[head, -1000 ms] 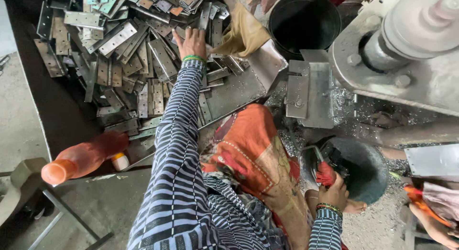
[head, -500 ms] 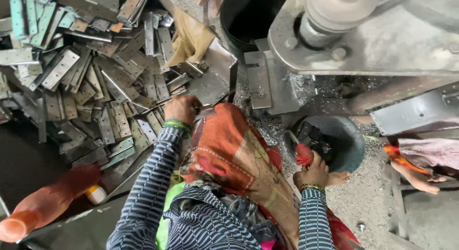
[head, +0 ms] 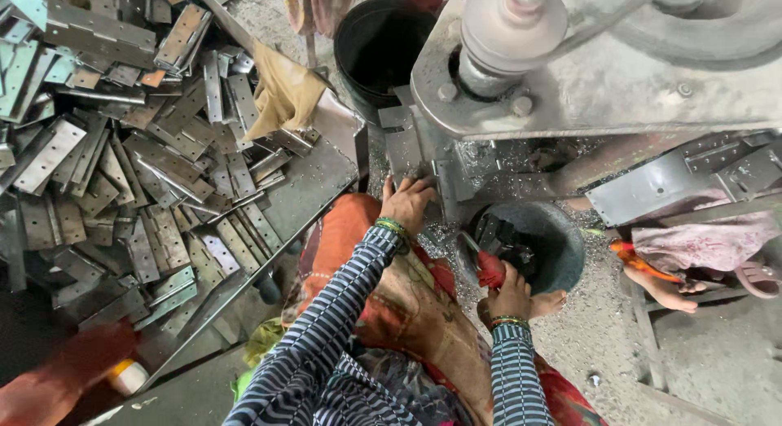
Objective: The person sits on the floor and repeatedly picks up metal parts from a pile, presses them against a rotating grinding wheel, and places them into a bucket. The person uses both hands to handle the parts and operates the machine with a foot pedal.
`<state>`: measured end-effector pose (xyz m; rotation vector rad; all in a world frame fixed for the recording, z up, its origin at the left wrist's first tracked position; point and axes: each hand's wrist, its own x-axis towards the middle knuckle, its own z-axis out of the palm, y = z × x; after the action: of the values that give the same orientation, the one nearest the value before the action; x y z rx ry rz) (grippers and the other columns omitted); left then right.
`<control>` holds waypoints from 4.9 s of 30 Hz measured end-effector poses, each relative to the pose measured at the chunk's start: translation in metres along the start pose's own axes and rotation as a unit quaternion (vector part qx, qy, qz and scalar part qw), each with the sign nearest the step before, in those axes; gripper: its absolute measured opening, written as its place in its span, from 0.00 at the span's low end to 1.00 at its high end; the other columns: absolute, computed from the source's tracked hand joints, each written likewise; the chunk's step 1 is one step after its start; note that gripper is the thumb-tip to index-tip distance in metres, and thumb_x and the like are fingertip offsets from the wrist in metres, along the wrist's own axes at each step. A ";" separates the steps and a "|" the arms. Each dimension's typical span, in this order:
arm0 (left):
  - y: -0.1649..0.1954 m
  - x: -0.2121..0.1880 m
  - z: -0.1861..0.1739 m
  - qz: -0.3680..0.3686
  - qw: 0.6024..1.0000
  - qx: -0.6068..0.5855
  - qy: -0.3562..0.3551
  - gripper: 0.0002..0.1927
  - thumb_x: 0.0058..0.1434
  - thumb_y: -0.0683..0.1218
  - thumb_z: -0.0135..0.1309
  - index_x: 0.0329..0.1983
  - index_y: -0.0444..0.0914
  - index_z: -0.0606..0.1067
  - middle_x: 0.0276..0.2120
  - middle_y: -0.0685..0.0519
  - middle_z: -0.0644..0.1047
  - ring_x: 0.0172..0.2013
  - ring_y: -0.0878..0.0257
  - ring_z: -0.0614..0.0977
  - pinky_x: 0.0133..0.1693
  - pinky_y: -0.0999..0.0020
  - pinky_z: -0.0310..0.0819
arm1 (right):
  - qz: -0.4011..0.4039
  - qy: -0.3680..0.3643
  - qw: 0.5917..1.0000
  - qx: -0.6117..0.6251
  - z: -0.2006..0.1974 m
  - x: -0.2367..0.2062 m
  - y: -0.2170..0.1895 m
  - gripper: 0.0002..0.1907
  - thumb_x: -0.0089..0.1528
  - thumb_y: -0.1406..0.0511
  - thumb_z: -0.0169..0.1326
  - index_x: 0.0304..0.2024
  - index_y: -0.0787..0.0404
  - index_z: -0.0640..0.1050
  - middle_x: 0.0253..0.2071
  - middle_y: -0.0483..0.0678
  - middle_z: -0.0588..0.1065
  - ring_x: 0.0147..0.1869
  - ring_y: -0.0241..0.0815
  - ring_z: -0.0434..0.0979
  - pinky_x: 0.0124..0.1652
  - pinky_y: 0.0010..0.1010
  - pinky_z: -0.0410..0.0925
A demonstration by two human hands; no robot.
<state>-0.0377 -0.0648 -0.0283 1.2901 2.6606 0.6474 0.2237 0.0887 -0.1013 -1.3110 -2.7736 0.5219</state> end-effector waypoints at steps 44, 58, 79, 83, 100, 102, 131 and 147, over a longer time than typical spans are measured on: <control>0.039 0.014 0.015 -0.114 0.993 0.036 -0.017 0.42 0.60 0.59 0.52 0.74 0.37 0.56 0.75 0.49 0.54 0.76 0.56 0.49 0.70 0.33 0.24 | 0.117 -0.210 0.965 -0.107 -0.022 0.030 -0.021 0.35 0.64 0.58 0.53 0.71 0.47 0.56 0.65 0.63 0.65 0.68 0.65 0.64 0.65 0.55 0.60; 0.035 0.014 0.008 -0.095 0.994 0.007 -0.052 0.42 0.60 0.59 0.52 0.74 0.40 0.55 0.74 0.51 0.53 0.74 0.56 0.48 0.68 0.29 0.21 | 0.094 -0.162 0.979 -0.085 0.002 0.009 -0.031 0.48 0.60 0.57 0.60 0.74 0.41 0.46 0.68 0.58 0.59 0.71 0.60 0.59 0.65 0.57 0.57; 0.029 0.027 0.010 -0.086 0.989 0.100 0.070 0.34 0.60 0.46 0.50 0.72 0.37 0.62 0.72 0.49 0.62 0.74 0.57 0.54 0.68 0.29 0.21 | 0.097 -0.172 0.973 -0.123 -0.029 0.017 -0.037 0.39 0.64 0.53 0.52 0.74 0.42 0.50 0.68 0.58 0.63 0.73 0.60 0.62 0.66 0.54 0.59; 0.027 0.050 0.002 -0.116 0.987 0.107 0.022 0.31 0.64 0.44 0.46 0.72 0.39 0.62 0.71 0.50 0.62 0.74 0.57 0.56 0.69 0.28 0.20 | 0.099 -0.205 0.953 -0.199 -0.057 0.027 -0.046 0.39 0.61 0.50 0.57 0.70 0.43 0.55 0.66 0.57 0.65 0.72 0.58 0.63 0.69 0.57 0.54; 0.011 0.086 -0.030 -0.132 0.985 0.114 -0.005 0.35 0.60 0.46 0.49 0.73 0.43 0.57 0.75 0.53 0.57 0.73 0.58 0.52 0.64 0.26 0.17 | 0.124 -0.213 0.954 -0.171 -0.068 0.024 -0.056 0.36 0.61 0.54 0.59 0.67 0.46 0.59 0.66 0.56 0.65 0.72 0.58 0.62 0.69 0.59 0.51; 0.006 0.093 -0.036 -0.140 0.985 0.103 -0.008 0.32 0.65 0.45 0.48 0.73 0.44 0.60 0.73 0.54 0.59 0.75 0.59 0.53 0.67 0.26 0.17 | 0.131 -0.211 0.948 -0.198 -0.072 0.023 -0.060 0.34 0.62 0.53 0.57 0.67 0.46 0.60 0.67 0.54 0.65 0.74 0.54 0.62 0.72 0.62 0.46; 0.032 0.005 0.010 0.097 0.990 0.075 -0.069 0.28 0.66 0.41 0.49 0.70 0.51 0.68 0.67 0.57 0.68 0.72 0.55 0.63 0.76 0.33 0.36 | 0.072 -0.192 0.960 -0.190 -0.048 0.006 -0.035 0.39 0.63 0.61 0.54 0.72 0.52 0.52 0.69 0.56 0.62 0.74 0.54 0.60 0.72 0.62 0.41; 0.092 0.020 0.002 -0.076 0.996 0.036 -0.008 0.28 0.57 0.49 0.58 0.61 0.39 0.70 0.61 0.43 0.69 0.66 0.43 0.65 0.60 0.45 0.63 | 0.063 -0.175 0.968 -0.169 -0.070 -0.007 -0.055 0.49 0.54 0.60 0.61 0.74 0.51 0.51 0.70 0.57 0.61 0.76 0.55 0.58 0.73 0.59 0.42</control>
<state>0.0164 0.0014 0.0100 1.0902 2.7569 0.5236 0.1991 0.0718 -0.0172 -1.6106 -3.1955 0.3187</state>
